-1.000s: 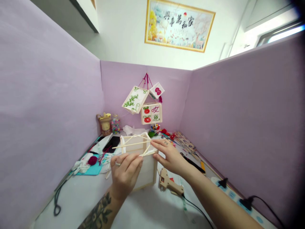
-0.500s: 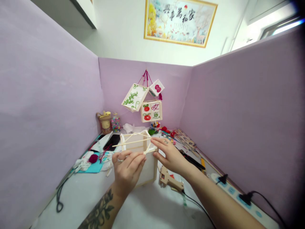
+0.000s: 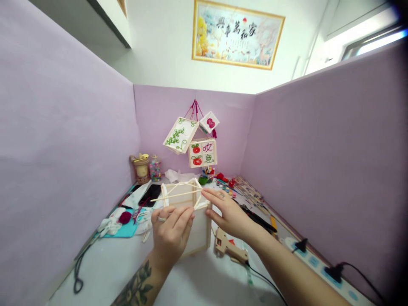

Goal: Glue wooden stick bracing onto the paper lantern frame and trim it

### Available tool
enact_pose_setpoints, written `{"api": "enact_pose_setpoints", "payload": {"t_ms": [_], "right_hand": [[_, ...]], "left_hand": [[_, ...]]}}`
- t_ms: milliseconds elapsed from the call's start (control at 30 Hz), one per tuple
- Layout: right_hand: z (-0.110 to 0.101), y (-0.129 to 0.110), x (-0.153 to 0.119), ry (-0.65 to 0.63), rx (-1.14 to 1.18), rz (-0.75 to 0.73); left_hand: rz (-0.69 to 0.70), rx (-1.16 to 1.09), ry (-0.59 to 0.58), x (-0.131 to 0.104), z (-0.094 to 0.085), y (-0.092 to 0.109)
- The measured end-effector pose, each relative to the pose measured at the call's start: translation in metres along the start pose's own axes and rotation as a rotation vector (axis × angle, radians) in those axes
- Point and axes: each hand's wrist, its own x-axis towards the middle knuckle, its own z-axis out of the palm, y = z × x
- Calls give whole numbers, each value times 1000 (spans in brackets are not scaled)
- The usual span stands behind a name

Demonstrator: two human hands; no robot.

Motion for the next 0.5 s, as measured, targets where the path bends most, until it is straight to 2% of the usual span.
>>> {"api": "enact_pose_setpoints", "payload": {"t_ms": [267,500], "right_hand": [[0,0,0,-15,-13,6],[-4,-2,1,-52,0,74]], "left_hand": [[9,13,-2,-2,0,1],[30,50,35,2,1,2]]}}
